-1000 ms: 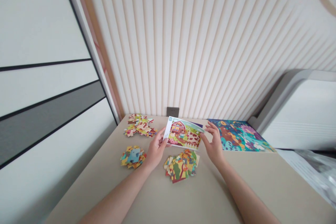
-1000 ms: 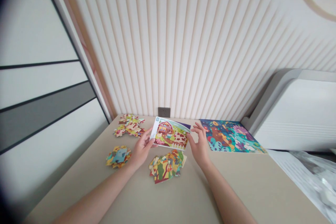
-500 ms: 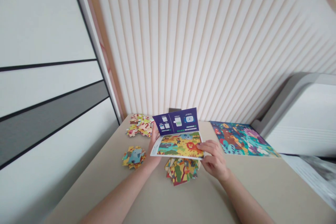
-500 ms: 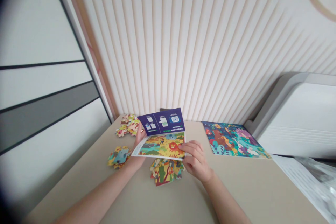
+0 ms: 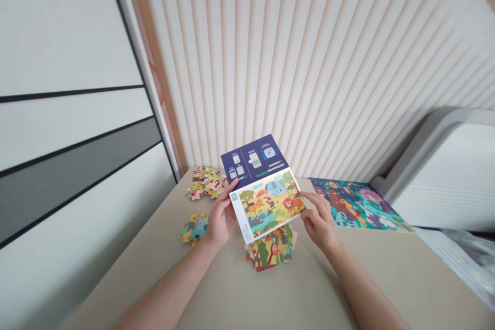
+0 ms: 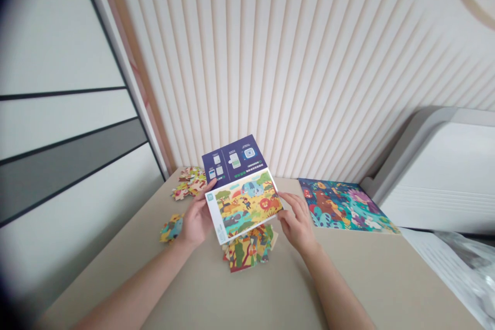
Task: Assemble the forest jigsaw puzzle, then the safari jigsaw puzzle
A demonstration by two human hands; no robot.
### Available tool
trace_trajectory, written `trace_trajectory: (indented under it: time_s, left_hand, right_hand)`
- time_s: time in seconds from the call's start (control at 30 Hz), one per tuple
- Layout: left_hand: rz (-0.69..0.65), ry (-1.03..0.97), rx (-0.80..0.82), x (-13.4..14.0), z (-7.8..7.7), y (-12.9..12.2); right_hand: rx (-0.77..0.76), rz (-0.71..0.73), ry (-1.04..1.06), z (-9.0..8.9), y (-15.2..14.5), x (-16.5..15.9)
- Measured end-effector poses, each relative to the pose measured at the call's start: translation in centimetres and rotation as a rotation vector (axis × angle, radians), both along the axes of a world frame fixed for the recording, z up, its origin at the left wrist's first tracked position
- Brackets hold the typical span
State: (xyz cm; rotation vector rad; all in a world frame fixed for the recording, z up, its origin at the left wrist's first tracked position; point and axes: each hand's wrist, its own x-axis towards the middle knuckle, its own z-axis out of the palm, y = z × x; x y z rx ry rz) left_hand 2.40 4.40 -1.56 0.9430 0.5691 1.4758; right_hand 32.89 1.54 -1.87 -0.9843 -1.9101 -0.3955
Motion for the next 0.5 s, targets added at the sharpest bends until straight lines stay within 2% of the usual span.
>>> trace_trajectory:
  time_s: [0.1,0.2,0.37,0.5]
  left_hand:
    - [0.007,0.034,0.062,0.1,0.4,-0.1]
    - [0.055,0.175,0.13,0.4,0.3,-0.3]
    - [-0.016,0.42,0.175,0.4,-0.2,-1.0]
    - [-0.035,0.523,0.234,0.3,-0.6,-1.3]
  right_hand:
    - [-0.104,-0.014,-0.002,0.5,-0.1,-0.6]
    - [-0.188,-0.029,0.024,0.5,-0.2,-1.5]
    - [-0.153,-0.113,0.232,-0.5,0.5,-2.1]
    - [-0.186,-0.078,0.243,-0.8,0.6,-1.3]
